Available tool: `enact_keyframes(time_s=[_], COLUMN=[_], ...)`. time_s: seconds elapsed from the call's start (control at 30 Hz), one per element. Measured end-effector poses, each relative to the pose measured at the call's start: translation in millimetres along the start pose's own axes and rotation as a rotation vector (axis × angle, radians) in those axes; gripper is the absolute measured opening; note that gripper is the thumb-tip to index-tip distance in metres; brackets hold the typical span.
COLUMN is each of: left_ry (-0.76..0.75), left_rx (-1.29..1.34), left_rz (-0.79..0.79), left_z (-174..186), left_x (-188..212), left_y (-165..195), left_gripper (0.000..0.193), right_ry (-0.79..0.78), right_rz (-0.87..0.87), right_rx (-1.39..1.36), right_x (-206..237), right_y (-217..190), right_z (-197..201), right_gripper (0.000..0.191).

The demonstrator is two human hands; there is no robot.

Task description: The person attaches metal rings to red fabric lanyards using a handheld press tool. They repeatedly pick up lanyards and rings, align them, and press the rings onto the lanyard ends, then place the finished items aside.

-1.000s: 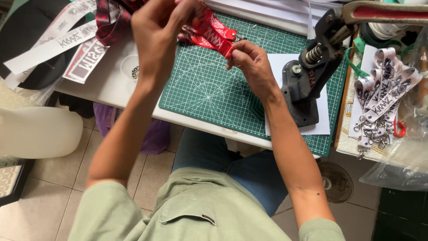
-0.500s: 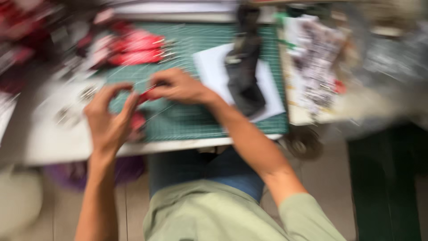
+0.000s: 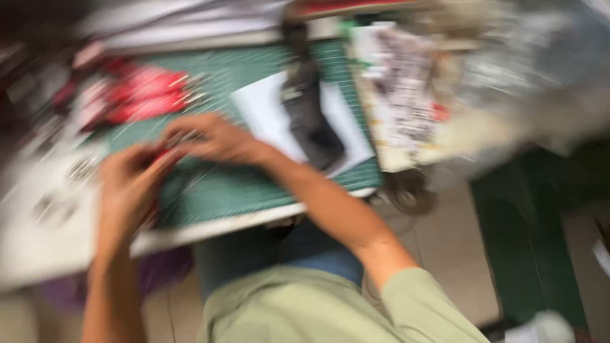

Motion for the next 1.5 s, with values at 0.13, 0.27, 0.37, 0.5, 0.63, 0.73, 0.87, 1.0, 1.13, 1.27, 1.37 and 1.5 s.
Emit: enact_keyframes(time_s=[0.13, 0.27, 0.37, 0.5, 0.63, 0.73, 0.87, 1.0, 1.13, 1.27, 1.37, 1.5], left_ry=[-0.013, 0.116, 0.313, 0.471, 0.479, 0.411, 0.162, 0.204, 0.251, 0.534, 0.531, 0.498], left_rx=[0.141, -0.144, -0.228, -0.377, -0.440, -0.266, -0.164, -0.166, -0.172, -0.112, -0.088, -0.073], left_rz=[-0.239, -0.347, -0.382, -0.522, -0.612, -0.602, -0.370, -0.389, -0.350, -0.598, -0.650, -0.675], left_z=[-22, -35, -43, -62, -73, -66, -67, -79, -92, -96, -102, -105], left_x=[-12, -16, -4, 3, -6, -17, -36, -27, -32, -25, -22, -15], left_y=[6, 24, 37, 52, 53, 48, 38, 37, 28, 36, 27, 19], left_gripper=[0.020, 0.022, 0.016, 0.007, 0.003, 0.010, 0.012, 0.023, 0.029, 0.027, 0.025, 0.023], right_ry=[0.048, 0.178, 0.388, 0.432, 0.446, 0.413, 0.134, -0.216, -0.446, -0.608, -0.695, -0.693], right_rz=[0.063, 0.032, -0.017, -0.109, -0.161, -0.113, -0.079, -0.015, 0.129, 0.261, 0.236, 0.307], right_rx=[0.223, 0.304, 0.487, 0.555, 0.547, 0.648, 0.657, 0.691, 0.887, 1.045, 1.195, 1.265], right_x=[8, 15, 22, 27, 27, 18, -11, -53, -94, -114, -119, -119], right_y=[-4, -24, -37, -35, -37, -56, -87, -112, -112, -99, -81, -72], right_z=[20, 49, 67, 75, 84, 85, 61, 16, -38, -81, -101, -116], right_gripper=[0.021, 0.008, 0.010, 0.015, 0.018, 0.016, 0.013, 0.016, 0.017, 0.011, 0.014, 0.006])
Point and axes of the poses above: each hand's wrist, its own x-axis away from the middle knuckle, its own z-axis out of the back of the hand, y = z × x, the point moved 6 cm from there along -x, towards the middle knuckle, and after that the axes turned 2 degrees about -y, right-handed, at the moved point
